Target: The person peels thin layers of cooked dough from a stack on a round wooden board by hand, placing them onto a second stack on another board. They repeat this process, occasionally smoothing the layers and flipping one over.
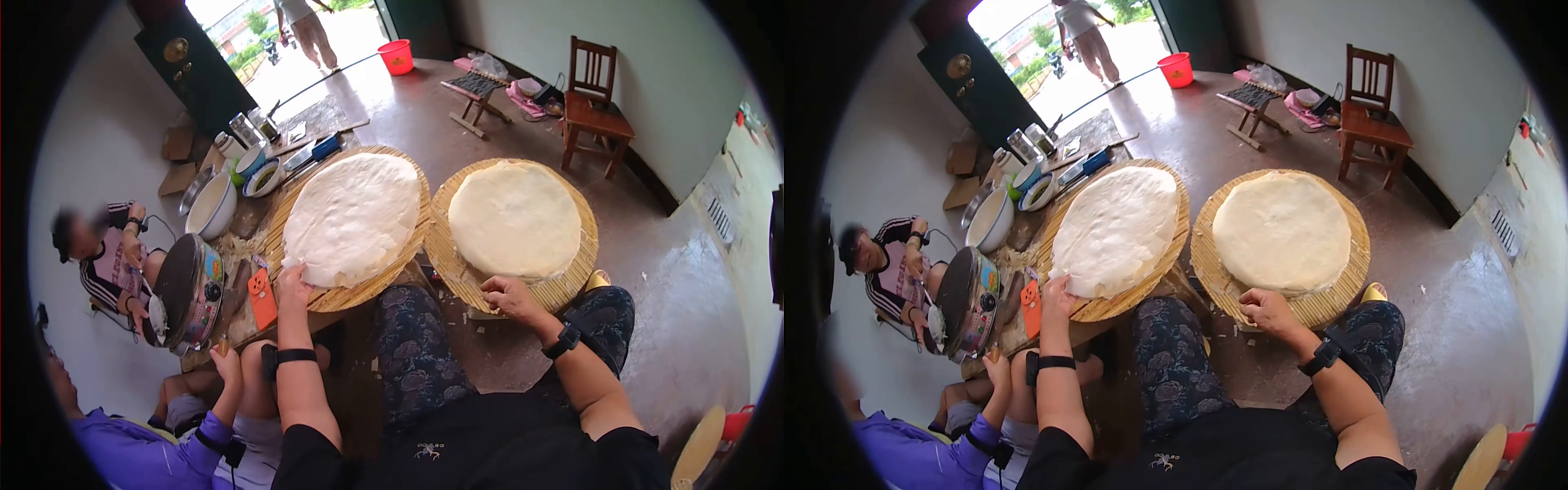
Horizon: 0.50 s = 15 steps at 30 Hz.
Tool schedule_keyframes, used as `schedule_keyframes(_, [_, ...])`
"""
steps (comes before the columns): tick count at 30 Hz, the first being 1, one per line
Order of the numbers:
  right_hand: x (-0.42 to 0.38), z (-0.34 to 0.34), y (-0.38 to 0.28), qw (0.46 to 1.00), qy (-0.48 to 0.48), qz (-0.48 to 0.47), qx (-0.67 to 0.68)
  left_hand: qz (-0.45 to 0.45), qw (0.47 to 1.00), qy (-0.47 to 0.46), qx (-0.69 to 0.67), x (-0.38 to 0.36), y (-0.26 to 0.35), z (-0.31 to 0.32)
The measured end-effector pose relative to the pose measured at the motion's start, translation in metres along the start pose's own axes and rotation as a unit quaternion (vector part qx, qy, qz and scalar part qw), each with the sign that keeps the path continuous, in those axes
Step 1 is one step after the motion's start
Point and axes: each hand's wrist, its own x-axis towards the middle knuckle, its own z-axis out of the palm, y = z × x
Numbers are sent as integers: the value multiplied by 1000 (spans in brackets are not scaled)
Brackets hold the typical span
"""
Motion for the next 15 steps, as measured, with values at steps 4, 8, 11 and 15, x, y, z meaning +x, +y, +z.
schedule_keyframes(4, [-3, -9, -2, 1000, -5, -10, -4, 29, 999, -6, -45, 7, -2, -1])
schedule_keyframes(8, [-8, -13, -4, 1000, -3, -28, 7, 74, 996, 25, -33, 0, -4, 4])
schedule_keyframes(11, [-10, -14, -3, 999, -2, -46, 1, 73, 996, 52, -17, -5, 0, 11])
schedule_keyframes(15, [-14, -16, -7, 999, -6, -46, 6, 89, 996, 7, -15, -1, 1, 7])
